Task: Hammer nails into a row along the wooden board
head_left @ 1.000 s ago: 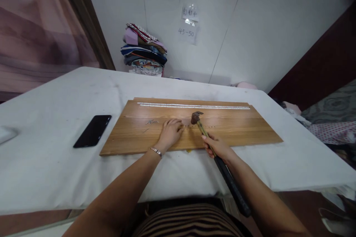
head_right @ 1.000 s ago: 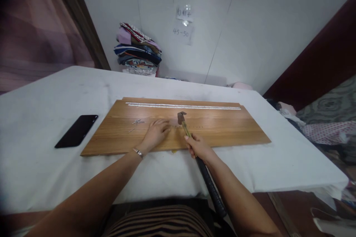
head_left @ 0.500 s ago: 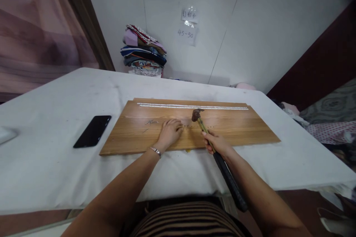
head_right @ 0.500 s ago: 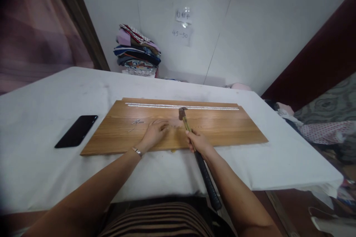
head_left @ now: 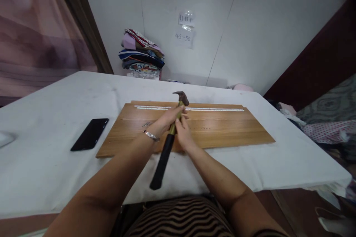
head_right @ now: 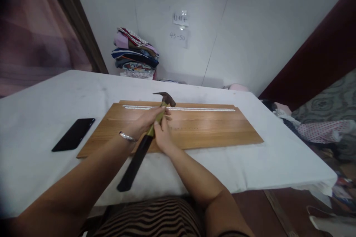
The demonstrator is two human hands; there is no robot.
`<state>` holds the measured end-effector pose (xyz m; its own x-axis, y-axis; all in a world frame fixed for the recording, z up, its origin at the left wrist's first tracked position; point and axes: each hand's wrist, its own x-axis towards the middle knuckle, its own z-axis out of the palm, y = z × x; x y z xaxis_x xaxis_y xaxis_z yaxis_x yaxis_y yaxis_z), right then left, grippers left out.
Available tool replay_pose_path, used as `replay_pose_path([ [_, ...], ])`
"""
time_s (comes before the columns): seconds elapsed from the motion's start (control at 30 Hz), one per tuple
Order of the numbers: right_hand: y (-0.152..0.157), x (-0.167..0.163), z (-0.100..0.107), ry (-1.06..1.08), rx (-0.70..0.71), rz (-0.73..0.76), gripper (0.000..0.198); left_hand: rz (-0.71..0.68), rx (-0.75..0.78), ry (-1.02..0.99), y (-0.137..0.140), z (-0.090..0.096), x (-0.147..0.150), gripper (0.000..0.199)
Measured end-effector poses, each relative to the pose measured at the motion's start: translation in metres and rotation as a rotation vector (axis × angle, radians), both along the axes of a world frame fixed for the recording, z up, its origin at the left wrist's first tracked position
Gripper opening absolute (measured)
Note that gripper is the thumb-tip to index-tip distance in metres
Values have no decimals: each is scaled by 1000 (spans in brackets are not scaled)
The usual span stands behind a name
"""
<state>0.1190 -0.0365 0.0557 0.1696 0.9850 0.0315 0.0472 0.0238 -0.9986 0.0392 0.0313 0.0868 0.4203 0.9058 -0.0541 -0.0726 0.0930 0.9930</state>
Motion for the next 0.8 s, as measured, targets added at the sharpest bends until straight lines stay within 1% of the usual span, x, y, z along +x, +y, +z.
replay_pose_path([
  [0.07, -4, 4, -17, -45, -56, 171, 41, -29, -64, 47, -5, 4, -13, 42],
  [0.13, -7, 29, -28, -105, -112, 301, 44, -29, -122, 99, -14, 5, -27, 40],
  [0.17, -8, 49, -30, -141, -121, 317, 41, -20, -141, 108, -19, 5, -34, 39],
  [0.2, -7, 74, -31, -178, -116, 296, 38, -5, -151, 109, -24, 4, -40, 38],
  [0.23, -4, 101, -29, -221, -98, 231, 36, 1, -162, 112, -29, 3, -45, 37],
  [0.27, 0, 131, -27, -279, -74, 127, 37, 2, -169, 119, -33, 1, -50, 37],
  [0.33, 10, 189, -20, -475, -58, -126, 44, -13, -190, 143, -40, -4, -57, 40],
  [0.4, 19, 237, -16, -738, -115, -341, 53, -43, -231, 159, -45, -13, -59, 45],
  [0.47, 23, 269, -22, -956, -218, -456, 59, -77, -281, 177, -48, -23, -57, 48],
  [0.53, 22, 284, -36, -1091, -329, -486, 56, -101, -319, 180, -50, -31, -51, 49],
  [0.63, 17, 287, -62, -1241, -478, -440, 53, -130, -342, 185, -54, -36, -39, 46],
  [0.7, 15, 286, -74, -1305, -515, -406, 54, -122, -335, 204, -57, -33, -32, 45],
  [0.8, 14, 287, -78, -1345, -513, -390, 55, -108, -318, 232, -58, -26, -26, 45],
])
